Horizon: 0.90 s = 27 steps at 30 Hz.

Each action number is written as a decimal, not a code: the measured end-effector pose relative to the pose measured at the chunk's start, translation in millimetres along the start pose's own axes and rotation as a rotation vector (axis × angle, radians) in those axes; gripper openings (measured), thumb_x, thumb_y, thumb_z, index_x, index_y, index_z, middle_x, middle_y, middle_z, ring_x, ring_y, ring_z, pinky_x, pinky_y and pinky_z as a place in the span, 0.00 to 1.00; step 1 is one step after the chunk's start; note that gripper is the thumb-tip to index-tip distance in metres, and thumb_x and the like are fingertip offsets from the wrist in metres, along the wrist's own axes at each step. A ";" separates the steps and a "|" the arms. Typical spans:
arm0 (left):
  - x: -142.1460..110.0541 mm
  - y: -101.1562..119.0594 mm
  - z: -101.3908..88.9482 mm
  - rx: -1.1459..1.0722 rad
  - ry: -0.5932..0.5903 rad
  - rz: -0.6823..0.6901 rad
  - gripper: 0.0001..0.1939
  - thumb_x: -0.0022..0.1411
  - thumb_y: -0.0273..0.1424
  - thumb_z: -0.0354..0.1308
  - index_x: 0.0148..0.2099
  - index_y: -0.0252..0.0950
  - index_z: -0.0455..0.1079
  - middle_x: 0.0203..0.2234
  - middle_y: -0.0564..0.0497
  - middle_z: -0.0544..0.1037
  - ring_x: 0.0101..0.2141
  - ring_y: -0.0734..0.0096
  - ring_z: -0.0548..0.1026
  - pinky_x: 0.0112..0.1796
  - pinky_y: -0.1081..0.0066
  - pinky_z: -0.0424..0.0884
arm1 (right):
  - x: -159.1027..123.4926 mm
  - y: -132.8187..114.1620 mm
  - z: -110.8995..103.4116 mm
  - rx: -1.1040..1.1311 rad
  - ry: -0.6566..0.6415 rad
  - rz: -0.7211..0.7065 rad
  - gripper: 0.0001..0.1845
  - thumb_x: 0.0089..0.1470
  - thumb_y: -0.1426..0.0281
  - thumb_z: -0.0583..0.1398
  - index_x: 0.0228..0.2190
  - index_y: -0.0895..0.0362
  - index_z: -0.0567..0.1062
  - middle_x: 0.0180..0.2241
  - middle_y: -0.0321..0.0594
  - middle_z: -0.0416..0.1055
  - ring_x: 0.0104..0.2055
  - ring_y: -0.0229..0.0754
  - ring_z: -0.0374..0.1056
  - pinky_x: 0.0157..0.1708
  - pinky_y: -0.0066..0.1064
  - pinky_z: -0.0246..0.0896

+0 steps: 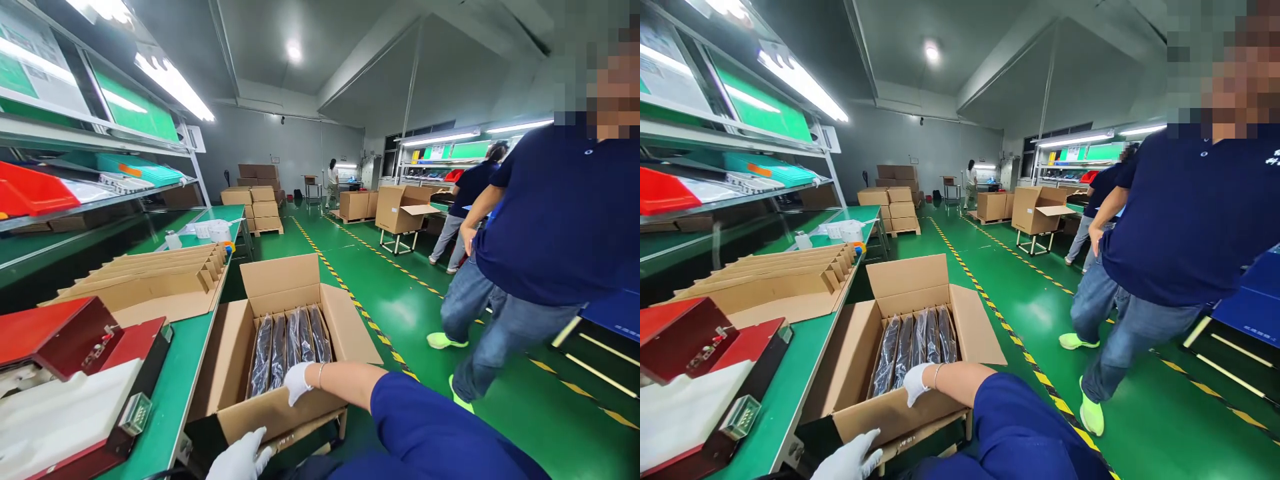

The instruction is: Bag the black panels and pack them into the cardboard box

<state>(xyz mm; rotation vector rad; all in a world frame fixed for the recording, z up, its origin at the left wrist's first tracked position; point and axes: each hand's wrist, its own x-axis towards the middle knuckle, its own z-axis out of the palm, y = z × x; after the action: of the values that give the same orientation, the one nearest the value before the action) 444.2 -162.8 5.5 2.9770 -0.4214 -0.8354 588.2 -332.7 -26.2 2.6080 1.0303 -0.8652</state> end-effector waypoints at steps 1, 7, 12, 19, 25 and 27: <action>1.3 -0.9 0.4 0.023 -0.025 -0.010 0.35 0.65 0.42 0.40 0.72 0.43 0.60 0.66 0.52 0.68 0.64 0.66 0.68 0.63 0.65 0.63 | 1.6 1.1 1.4 0.002 0.007 -0.009 0.19 0.47 0.63 0.69 0.36 0.65 0.83 0.39 0.51 0.81 0.44 0.57 0.78 0.38 0.38 0.74; 9.0 -5.4 3.3 0.058 -0.076 -0.005 0.37 0.64 0.45 0.39 0.73 0.47 0.58 0.67 0.56 0.66 0.65 0.72 0.66 0.63 0.70 0.62 | 4.7 5.6 6.5 0.026 0.042 -0.011 0.18 0.44 0.64 0.70 0.36 0.63 0.83 0.41 0.50 0.81 0.44 0.57 0.79 0.35 0.37 0.74; 7.4 -4.8 3.1 0.048 -0.081 -0.003 0.36 0.64 0.44 0.39 0.73 0.47 0.57 0.67 0.55 0.66 0.65 0.69 0.66 0.63 0.68 0.62 | 2.9 3.5 5.7 0.045 0.043 0.001 0.17 0.44 0.63 0.70 0.33 0.63 0.83 0.35 0.49 0.81 0.41 0.56 0.79 0.35 0.37 0.74; -6.9 3.7 -6.2 -0.048 -0.037 0.021 0.36 0.67 0.38 0.40 0.72 0.28 0.59 0.65 0.43 0.69 0.64 0.56 0.68 0.63 0.64 0.63 | 8.7 6.8 10.3 0.064 0.046 0.003 0.17 0.43 0.64 0.71 0.33 0.62 0.83 0.37 0.48 0.81 0.41 0.55 0.79 0.36 0.37 0.74; -10.3 5.4 -9.6 -0.066 -0.026 0.020 0.33 0.69 0.36 0.42 0.72 0.26 0.59 0.66 0.40 0.68 0.64 0.55 0.68 0.64 0.63 0.62 | 12.6 7.9 12.0 0.072 0.057 -0.003 0.18 0.41 0.64 0.72 0.33 0.62 0.83 0.39 0.50 0.81 0.42 0.57 0.79 0.37 0.39 0.74; -10.9 5.2 -10.1 -0.058 -0.025 0.014 0.33 0.70 0.35 0.42 0.72 0.26 0.59 0.66 0.40 0.68 0.64 0.55 0.68 0.64 0.63 0.62 | 12.1 7.5 11.2 0.065 0.058 -0.014 0.19 0.41 0.63 0.72 0.34 0.63 0.83 0.38 0.51 0.81 0.42 0.58 0.79 0.36 0.39 0.74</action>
<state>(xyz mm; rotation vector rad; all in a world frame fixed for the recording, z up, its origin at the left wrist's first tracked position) 439.1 -165.5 20.1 2.9101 -0.4114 -0.8683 595.3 -335.8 -42.5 2.6977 1.0540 -0.8453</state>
